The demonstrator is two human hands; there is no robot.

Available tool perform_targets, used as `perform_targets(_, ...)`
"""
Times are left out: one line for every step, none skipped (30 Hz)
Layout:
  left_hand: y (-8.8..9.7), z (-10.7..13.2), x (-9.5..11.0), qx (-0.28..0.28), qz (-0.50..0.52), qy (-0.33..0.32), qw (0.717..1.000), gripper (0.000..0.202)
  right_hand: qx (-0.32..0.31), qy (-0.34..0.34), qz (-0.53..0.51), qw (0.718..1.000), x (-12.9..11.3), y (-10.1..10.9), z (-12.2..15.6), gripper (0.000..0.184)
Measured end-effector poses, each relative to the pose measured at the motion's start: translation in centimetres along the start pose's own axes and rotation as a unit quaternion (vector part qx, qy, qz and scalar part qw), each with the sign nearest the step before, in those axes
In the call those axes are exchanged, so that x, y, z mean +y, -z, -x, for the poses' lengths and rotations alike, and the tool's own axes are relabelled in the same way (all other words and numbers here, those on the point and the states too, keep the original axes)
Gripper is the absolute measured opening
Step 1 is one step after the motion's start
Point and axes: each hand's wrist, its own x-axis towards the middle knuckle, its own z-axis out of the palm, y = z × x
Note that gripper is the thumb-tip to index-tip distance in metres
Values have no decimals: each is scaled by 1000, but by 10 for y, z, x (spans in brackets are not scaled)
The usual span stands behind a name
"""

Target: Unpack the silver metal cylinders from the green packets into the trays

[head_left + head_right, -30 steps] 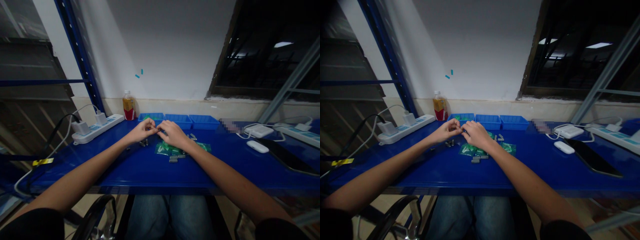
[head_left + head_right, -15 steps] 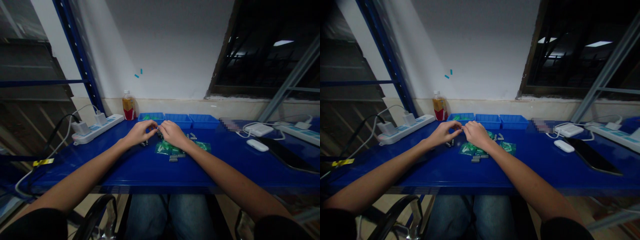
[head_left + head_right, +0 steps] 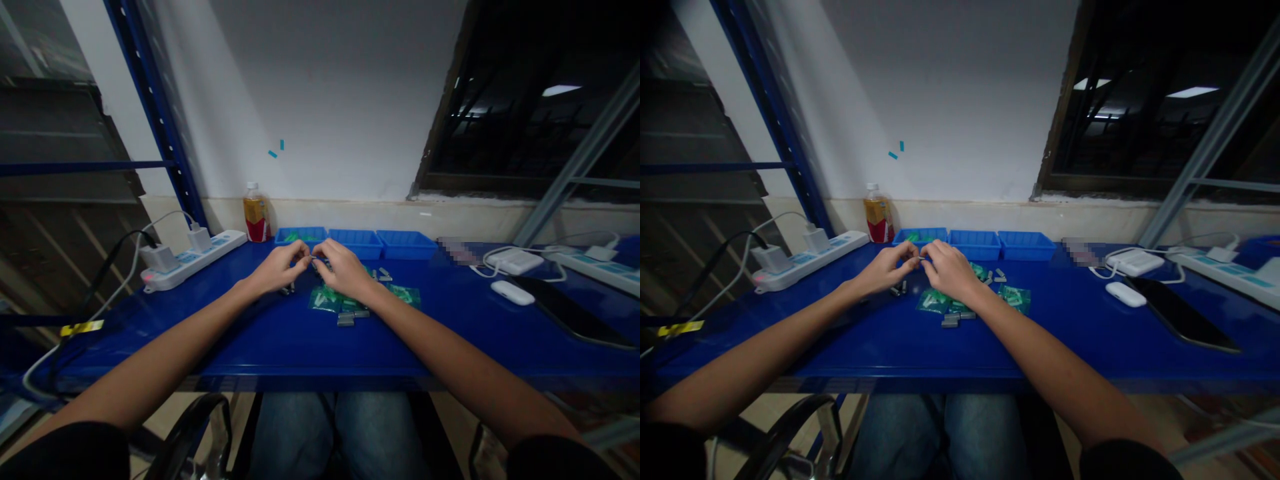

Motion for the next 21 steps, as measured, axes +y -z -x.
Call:
perform_targets(1, 0, 1, -10, -3, 2, 1000, 23, -3, 3, 4, 1000, 1, 0, -1, 8)
perform_targets(2, -1, 1, -26, -10, 4, 1000, 25, -3, 5, 8, 1000, 3, 0, -1, 8)
perform_targets(4, -1, 1, -49, -19, 6, 999, 28, 0, 4, 13, 1000, 7, 1, -2, 9)
perform_targets(7, -1, 0, -79, -29, 9, 996, 31, 7, -1, 20, 1000, 11, 4, -3, 11)
perform_targets(10, 0, -2, -115, -39, 15, 993, 34, 19, -11, 30, 999, 18, 7, -4, 12)
perform_targets(14, 0, -5, -152, -48, 23, 987, 36, 36, -27, 44, 998, 27, 12, -5, 14)
perform_targets(18, 1, -8, -190, -54, 32, 980, 38, 54, -50, 62, 995, 37, 17, -4, 15)
perform_targets(22, 2, -11, -225, -60, 43, 972, 41, 72, -78, 84, 991, 50, 24, -2, 17)
perform_targets(25, 3, -14, -256, -66, 55, 963, 43, 86, -111, 108, 984, 64, 30, 0, 18)
perform_targets(27, 4, -17, -279, -74, 66, 955, 44, 94, -145, 133, 976, 79, 37, 4, 20)
perform_targets(27, 4, -19, -295, -85, 78, 949, 42, 98, -184, 158, 965, 94, 43, 10, 21)
perform_targets(27, 4, -21, -302, -95, 88, 944, 38, 96, -222, 182, 953, 109, 49, 16, 22)
perform_targets(26, 4, -22, -302, -101, 97, 943, 34, 92, -262, 203, 939, 123, 54, 22, 23)
perform_targets(24, 4, -22, -297, -104, 102, 944, 32, 83, -303, 221, 923, 135, 58, 29, 23)
perform_targets(21, 4, -22, -287, -105, 102, 947, 31, 74, -342, 234, 907, 145, 62, 35, 24)
perform_targets(19, 3, -22, -271, -105, 100, 952, 30, 66, -374, 243, 893, 152, 64, 40, 25)
perform_targets(16, 3, -21, -252, -106, 94, 957, 31, 61, -397, 248, 882, 157, 65, 45, 25)
perform_targets(13, 3, -20, -231, -109, 88, 963, 32, 58, -413, 251, 873, 160, 66, 48, 25)
perform_targets(10, 3, -19, -211, -113, 80, 968, 32, 57, -423, 254, 868, 160, 65, 51, 26)
perform_targets(8, 3, -18, -194, -114, 71, 972, 30, 59, -429, 256, 864, 159, 65, 51, 26)
perform_targets(5, 3, -16, -182, -110, 63, 975, 26, 58, -436, 260, 860, 156, 63, 51, 26)
